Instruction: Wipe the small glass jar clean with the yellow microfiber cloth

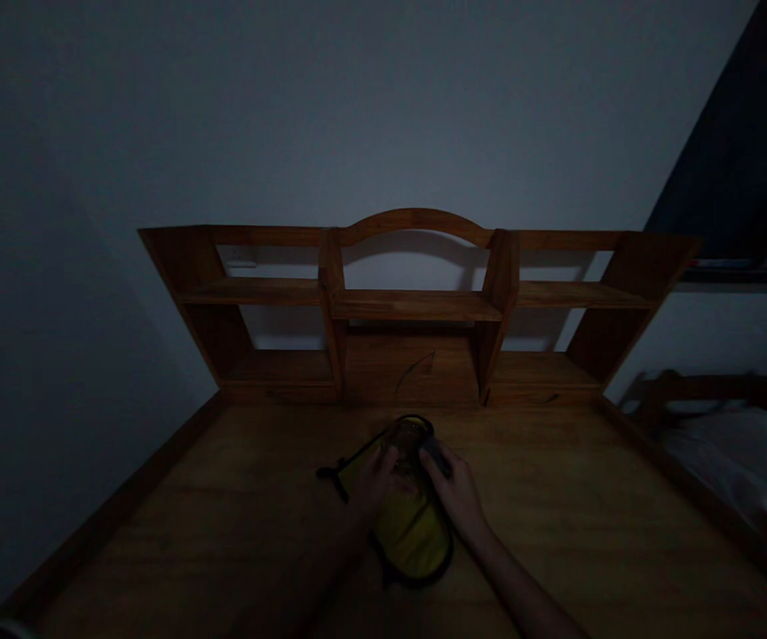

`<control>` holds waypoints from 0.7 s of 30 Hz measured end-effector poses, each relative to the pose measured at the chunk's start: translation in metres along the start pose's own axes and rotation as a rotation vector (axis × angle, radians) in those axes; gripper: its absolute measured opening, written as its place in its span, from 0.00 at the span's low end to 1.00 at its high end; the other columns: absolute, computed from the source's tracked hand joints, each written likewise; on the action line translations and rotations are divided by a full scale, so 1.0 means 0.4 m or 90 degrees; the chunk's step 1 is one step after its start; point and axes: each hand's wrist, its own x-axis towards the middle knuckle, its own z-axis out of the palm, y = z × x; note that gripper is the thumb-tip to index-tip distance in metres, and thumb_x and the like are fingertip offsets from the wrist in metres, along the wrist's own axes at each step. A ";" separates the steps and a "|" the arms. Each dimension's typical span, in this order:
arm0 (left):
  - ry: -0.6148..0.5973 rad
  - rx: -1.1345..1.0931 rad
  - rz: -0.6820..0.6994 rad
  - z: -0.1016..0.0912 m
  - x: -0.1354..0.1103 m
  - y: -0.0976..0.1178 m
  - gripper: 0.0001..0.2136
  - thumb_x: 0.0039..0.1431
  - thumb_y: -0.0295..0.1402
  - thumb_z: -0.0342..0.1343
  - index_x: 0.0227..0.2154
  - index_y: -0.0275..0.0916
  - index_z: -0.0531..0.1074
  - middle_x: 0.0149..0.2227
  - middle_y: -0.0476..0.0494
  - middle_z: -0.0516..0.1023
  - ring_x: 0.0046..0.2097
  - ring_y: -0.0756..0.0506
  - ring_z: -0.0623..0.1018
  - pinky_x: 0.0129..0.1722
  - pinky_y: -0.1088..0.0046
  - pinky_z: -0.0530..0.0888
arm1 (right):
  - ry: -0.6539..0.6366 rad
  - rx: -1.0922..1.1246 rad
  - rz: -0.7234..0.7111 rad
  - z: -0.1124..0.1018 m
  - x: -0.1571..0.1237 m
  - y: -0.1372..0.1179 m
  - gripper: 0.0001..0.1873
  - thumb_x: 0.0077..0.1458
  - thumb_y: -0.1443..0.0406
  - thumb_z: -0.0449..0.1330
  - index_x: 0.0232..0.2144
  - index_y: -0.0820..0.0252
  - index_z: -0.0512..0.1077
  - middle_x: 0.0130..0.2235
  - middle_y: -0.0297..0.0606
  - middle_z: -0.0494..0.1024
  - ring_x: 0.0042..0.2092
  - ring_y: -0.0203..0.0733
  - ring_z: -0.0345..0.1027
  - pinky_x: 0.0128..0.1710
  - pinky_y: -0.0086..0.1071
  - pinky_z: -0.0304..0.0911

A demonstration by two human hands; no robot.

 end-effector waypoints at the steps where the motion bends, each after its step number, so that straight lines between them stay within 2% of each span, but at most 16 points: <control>1: 0.001 -0.008 -0.001 0.001 0.001 -0.001 0.35 0.48 0.58 0.57 0.51 0.33 0.65 0.42 0.36 0.76 0.25 0.47 0.77 0.26 0.67 0.76 | -0.001 -0.002 -0.001 0.000 -0.001 -0.002 0.21 0.59 0.52 0.56 0.42 0.62 0.74 0.41 0.44 0.78 0.44 0.48 0.72 0.46 0.37 0.66; 5: 0.003 -0.040 -0.002 0.002 0.005 0.000 0.38 0.49 0.59 0.56 0.52 0.31 0.63 0.37 0.38 0.75 0.23 0.49 0.74 0.24 0.70 0.73 | -0.001 -0.014 -0.001 0.001 -0.002 -0.010 0.21 0.59 0.52 0.56 0.43 0.63 0.74 0.42 0.44 0.78 0.44 0.48 0.72 0.46 0.36 0.66; 10: -0.012 -0.063 -0.023 -0.003 0.006 0.015 0.36 0.52 0.61 0.51 0.52 0.32 0.64 0.40 0.36 0.76 0.24 0.48 0.75 0.25 0.69 0.73 | -0.009 -0.039 -0.021 0.005 -0.008 -0.018 0.20 0.59 0.52 0.57 0.42 0.61 0.74 0.42 0.43 0.78 0.43 0.47 0.72 0.45 0.35 0.66; 16: -0.025 -0.067 -0.069 -0.004 0.008 0.016 0.34 0.52 0.61 0.49 0.45 0.32 0.68 0.37 0.35 0.77 0.22 0.46 0.75 0.26 0.65 0.73 | -0.016 -0.030 -0.020 0.006 -0.009 -0.014 0.20 0.59 0.52 0.57 0.44 0.61 0.73 0.43 0.42 0.77 0.44 0.47 0.72 0.44 0.34 0.66; 21: -0.018 -0.090 -0.054 0.002 0.007 0.000 0.30 0.47 0.52 0.62 0.45 0.32 0.65 0.35 0.40 0.76 0.23 0.45 0.76 0.26 0.64 0.75 | -0.010 -0.039 -0.018 0.002 -0.007 -0.016 0.19 0.60 0.52 0.56 0.44 0.61 0.73 0.43 0.42 0.77 0.44 0.47 0.72 0.45 0.34 0.65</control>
